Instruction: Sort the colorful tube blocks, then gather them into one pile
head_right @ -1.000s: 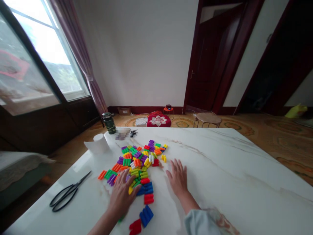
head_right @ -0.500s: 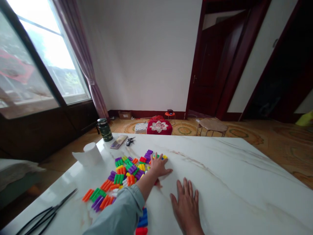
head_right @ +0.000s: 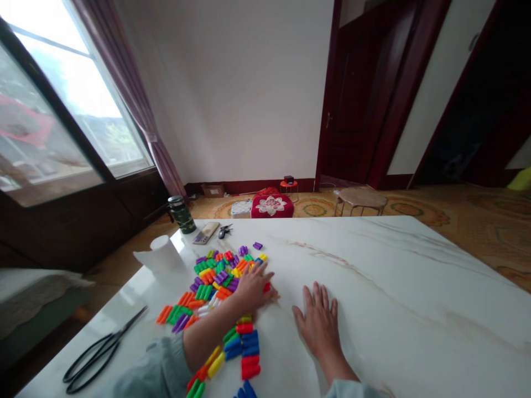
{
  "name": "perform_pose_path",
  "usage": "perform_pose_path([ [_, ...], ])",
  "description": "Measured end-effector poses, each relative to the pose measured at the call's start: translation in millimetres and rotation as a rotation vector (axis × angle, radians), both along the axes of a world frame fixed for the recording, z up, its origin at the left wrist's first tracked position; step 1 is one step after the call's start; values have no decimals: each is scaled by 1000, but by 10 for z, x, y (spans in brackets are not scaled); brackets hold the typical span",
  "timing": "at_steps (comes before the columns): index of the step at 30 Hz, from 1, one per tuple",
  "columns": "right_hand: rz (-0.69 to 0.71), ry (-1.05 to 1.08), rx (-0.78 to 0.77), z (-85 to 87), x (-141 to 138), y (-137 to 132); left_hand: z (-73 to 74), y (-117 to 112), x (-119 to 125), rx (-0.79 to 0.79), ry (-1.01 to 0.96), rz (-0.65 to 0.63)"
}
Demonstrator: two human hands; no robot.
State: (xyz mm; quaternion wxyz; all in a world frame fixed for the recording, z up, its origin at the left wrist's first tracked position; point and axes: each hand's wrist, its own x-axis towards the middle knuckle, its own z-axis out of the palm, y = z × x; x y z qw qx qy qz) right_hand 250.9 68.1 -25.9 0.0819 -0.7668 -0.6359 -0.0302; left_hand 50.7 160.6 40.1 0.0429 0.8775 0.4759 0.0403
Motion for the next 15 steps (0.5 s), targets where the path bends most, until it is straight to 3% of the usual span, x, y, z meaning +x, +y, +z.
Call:
perform_pose_path([
  [2, 3, -10, -4, 8, -3, 0, -72, -190, -57, -19, -25, -199],
  [3, 4, -14, -6, 10, -4, 1, -99, -255, -103, -27, -17, -224],
  [7, 3, -24, -11, 13, -8, 3, -37, -257, -267, -39, 85, -111],
  [12, -7, -11, -25, 0, -5, 6, 222, 218, -101, -32, 109, 7],
  [15, -10, 6, -32, -8, 9, 6, 252, 632, 73, 4, 67, 102],
])
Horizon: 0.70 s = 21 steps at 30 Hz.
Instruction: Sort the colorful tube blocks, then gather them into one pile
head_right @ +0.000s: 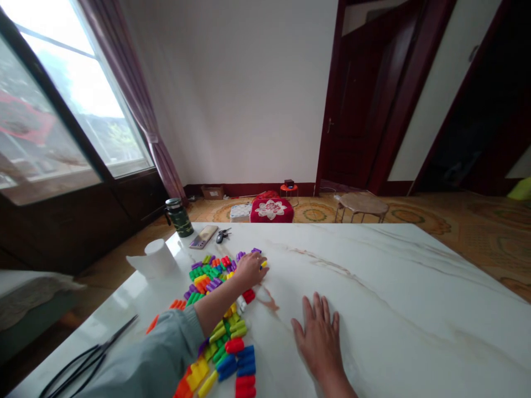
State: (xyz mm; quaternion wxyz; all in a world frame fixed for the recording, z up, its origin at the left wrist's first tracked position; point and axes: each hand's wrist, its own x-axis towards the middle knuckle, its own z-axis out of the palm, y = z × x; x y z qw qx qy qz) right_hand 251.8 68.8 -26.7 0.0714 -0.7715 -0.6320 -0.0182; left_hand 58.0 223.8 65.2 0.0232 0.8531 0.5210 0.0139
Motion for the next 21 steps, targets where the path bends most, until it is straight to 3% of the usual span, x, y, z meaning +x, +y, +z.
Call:
perform_pose_path([
  [5, 0, 19, -12, 17, 13, -8, -192, 468, 90, -71, 15, 143],
  [8, -3, 29, -22, 25, 7, -7, -292, 505, 36, -102, 32, 141],
  [11, -1, 31, -15, 23, 0, -5, -290, 434, -79, -109, 37, 73],
  [14, 0, 24, -4, 20, -3, -5, -191, 346, -215, -146, 45, -38],
  [18, 4, 18, 5, 17, 1, -3, 64, 189, -338, -174, 46, -162],
  [21, 9, 13, 11, 18, 1, -3, 263, -169, -373, -128, 13, -173],
])
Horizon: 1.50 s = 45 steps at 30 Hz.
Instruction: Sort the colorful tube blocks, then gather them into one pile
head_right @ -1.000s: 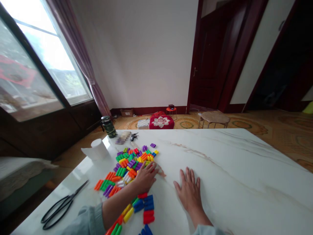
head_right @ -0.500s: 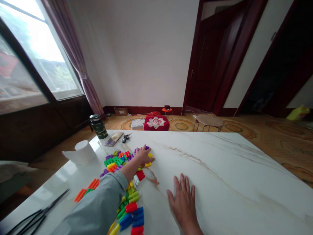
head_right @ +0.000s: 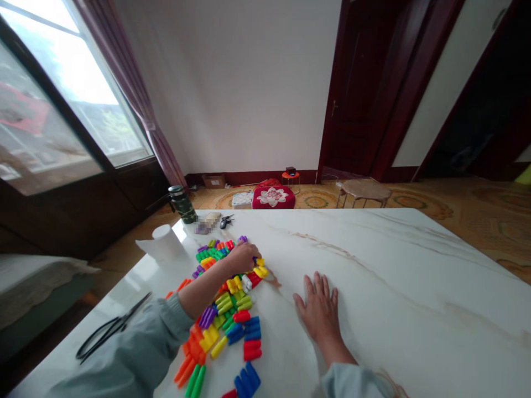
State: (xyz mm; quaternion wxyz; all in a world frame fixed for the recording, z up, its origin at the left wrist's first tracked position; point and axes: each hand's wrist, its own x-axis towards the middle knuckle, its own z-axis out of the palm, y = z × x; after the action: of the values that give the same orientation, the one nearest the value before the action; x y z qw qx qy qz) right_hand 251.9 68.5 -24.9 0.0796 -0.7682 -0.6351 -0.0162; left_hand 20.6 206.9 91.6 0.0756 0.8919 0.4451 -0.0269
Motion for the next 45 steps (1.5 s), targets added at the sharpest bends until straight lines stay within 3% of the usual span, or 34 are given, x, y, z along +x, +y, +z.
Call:
perform_pose_path([
  [2, 0, -5, 4, 5, -3, -2, 52, -455, -16, 27, -44, 1],
  [4, -1, -7, 1, 16, -7, -6, -6, -1053, -41, 20, -168, -59],
  [7, -1, -16, -4, 35, -13, -11, -281, -1929, -100, -62, -265, -246],
  [8, 0, -20, -2, 39, -13, -12, -397, -2132, -119, -78, -255, -308],
  [10, 1, -27, 8, 41, -11, -13, -613, -2327, -150, -54, -240, -290],
  [13, 2, -27, 14, 34, -5, -10, -799, -2161, -177, 7, -224, -114],
  [16, 5, -28, 21, 33, -3, -7, -812, -1855, -193, 44, -211, 55],
  [18, 7, -31, 29, 38, -5, -9, -799, -1789, -199, 69, -225, 115],
  [22, 4, -48, 15, 28, 6, -12, -875, -2000, -190, 157, -311, 156],
  [26, -20, -72, -4, -15, 16, 8, -956, -2160, -112, 141, -325, 195],
  [30, -90, -34, -53, -27, -115, 28, -853, -2051, 73, 98, -305, 320],
  [35, -85, 13, -17, -64, -398, -32, -552, -1808, 264, 122, -366, 200],
  [38, -63, 83, 47, -94, -474, 15, -517, -1779, 193, 167, -414, 276],
  [40, -92, 154, 54, -78, -528, 149, -662, -1854, 68, 214, -458, 331],
  [42, -108, 218, 41, -30, -640, 353, -933, -1977, -90, 261, -472, 349],
  [45, -98, 282, 20, 48, -951, 675, -1408, -2144, -325, 281, -425, 217],
])
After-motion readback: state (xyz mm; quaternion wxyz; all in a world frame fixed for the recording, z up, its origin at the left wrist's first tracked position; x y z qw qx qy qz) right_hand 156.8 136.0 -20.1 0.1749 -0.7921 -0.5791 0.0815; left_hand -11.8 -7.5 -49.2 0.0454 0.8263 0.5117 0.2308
